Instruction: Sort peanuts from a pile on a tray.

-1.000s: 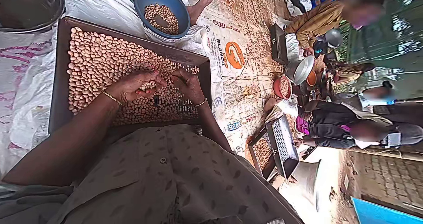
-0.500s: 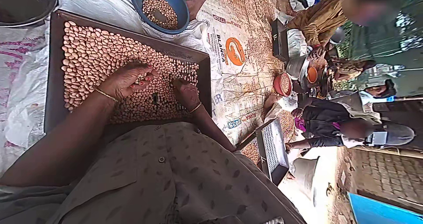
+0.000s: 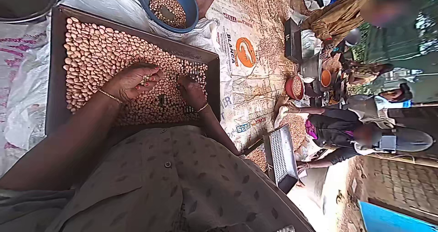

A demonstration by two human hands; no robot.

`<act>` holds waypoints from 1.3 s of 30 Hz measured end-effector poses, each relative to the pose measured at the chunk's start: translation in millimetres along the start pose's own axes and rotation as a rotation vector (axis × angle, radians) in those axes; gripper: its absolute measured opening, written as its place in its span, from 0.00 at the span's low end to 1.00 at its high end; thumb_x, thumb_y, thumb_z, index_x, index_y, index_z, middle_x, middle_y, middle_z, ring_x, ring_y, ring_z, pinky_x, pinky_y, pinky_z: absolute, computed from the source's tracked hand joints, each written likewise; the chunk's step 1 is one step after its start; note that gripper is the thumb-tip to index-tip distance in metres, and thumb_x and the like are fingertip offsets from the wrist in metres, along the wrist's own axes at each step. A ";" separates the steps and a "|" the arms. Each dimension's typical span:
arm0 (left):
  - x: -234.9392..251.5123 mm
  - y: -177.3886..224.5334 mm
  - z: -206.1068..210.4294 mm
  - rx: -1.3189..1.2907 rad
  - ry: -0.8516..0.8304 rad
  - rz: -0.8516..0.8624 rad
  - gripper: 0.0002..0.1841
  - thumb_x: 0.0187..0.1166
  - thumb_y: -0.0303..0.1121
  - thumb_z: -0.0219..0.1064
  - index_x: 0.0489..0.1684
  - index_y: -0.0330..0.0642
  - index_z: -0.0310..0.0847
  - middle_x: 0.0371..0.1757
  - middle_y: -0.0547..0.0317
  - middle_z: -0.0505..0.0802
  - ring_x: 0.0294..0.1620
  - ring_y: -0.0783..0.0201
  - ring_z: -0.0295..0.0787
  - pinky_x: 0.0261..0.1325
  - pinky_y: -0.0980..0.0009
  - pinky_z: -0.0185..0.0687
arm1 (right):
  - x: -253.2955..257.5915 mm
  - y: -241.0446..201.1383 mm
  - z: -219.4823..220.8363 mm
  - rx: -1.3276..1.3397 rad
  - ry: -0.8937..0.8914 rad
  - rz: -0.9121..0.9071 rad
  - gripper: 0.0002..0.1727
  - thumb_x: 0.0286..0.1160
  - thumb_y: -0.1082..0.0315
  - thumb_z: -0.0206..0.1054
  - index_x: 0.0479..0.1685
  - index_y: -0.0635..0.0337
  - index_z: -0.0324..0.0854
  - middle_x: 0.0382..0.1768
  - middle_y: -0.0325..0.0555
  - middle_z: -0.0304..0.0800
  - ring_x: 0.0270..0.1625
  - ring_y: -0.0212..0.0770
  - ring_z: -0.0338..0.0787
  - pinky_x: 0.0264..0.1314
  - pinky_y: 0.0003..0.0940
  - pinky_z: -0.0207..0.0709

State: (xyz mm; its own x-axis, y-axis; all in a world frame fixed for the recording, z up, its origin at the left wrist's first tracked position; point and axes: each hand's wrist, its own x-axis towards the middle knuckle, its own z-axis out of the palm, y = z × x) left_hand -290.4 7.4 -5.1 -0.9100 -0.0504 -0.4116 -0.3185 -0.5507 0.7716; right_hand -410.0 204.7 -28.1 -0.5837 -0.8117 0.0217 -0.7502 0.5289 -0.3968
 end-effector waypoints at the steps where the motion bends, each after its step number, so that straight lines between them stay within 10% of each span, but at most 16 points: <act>1: -0.3 1.7 -1.3 -0.013 -0.007 0.011 0.17 0.94 0.35 0.45 0.32 0.51 0.76 0.19 0.74 0.76 0.09 0.84 0.57 0.09 0.90 0.49 | -1.3 -0.7 1.2 0.003 0.038 -0.015 0.11 0.76 0.75 0.66 0.53 0.68 0.88 0.55 0.63 0.90 0.53 0.59 0.93 0.53 0.54 0.87; 8: 0.6 2.1 -3.5 -0.031 0.000 0.047 0.17 0.94 0.34 0.44 0.33 0.51 0.76 0.20 0.73 0.77 0.09 0.85 0.59 0.10 0.91 0.51 | -0.6 -5.5 0.9 0.000 -0.065 -0.116 0.11 0.79 0.73 0.66 0.54 0.64 0.91 0.63 0.60 0.90 0.63 0.57 0.92 0.63 0.52 0.86; 18: -1.4 6.5 -10.8 -0.051 0.028 0.123 0.18 0.95 0.37 0.43 0.33 0.52 0.76 0.17 0.76 0.71 0.08 0.85 0.56 0.09 0.90 0.50 | -0.2 -6.8 9.9 -0.071 0.017 -0.157 0.11 0.77 0.68 0.70 0.50 0.65 0.90 0.55 0.61 0.90 0.48 0.57 0.94 0.42 0.52 0.88; 25: -2.9 8.6 -10.5 -0.066 0.079 0.123 0.18 0.95 0.37 0.44 0.33 0.51 0.76 0.16 0.76 0.71 0.08 0.84 0.55 0.09 0.90 0.49 | 25.1 -17.5 -22.3 -0.175 -0.354 -0.159 0.09 0.78 0.66 0.66 0.42 0.63 0.88 0.52 0.55 0.91 0.53 0.55 0.92 0.53 0.57 0.83; 32: -3.0 7.9 -13.4 -0.087 0.086 0.145 0.17 0.95 0.38 0.44 0.37 0.51 0.77 0.16 0.76 0.71 0.07 0.84 0.53 0.08 0.89 0.47 | 78.4 -8.9 -80.7 0.750 0.376 0.096 0.14 0.92 0.65 0.55 0.56 0.71 0.77 0.38 0.52 0.90 0.26 0.38 0.91 0.31 0.33 0.91; 35: -1.8 8.3 -13.8 -0.065 0.075 0.171 0.17 0.95 0.38 0.45 0.36 0.51 0.78 0.17 0.76 0.71 0.08 0.84 0.54 0.08 0.89 0.48 | 73.2 0.8 -55.6 0.377 0.156 0.050 0.11 0.84 0.71 0.62 0.46 0.71 0.87 0.35 0.53 0.92 0.31 0.41 0.92 0.39 0.39 0.89; 39: -3.7 8.3 -12.2 -0.080 0.079 0.176 0.18 0.95 0.39 0.44 0.37 0.51 0.78 0.17 0.76 0.71 0.08 0.84 0.55 0.09 0.90 0.49 | 55.9 -5.8 -12.6 -0.106 -0.028 0.049 0.13 0.82 0.66 0.64 0.54 0.61 0.90 0.55 0.57 0.93 0.58 0.58 0.93 0.60 0.59 0.82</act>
State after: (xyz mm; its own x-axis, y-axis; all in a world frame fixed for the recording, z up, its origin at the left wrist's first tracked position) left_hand -286.5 -7.1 -3.1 -0.9251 -0.2155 -0.3127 -0.1309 -0.5919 0.7953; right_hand -442.2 159.4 -13.0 -0.6126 -0.7901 -0.0220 -0.7505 0.5902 -0.2973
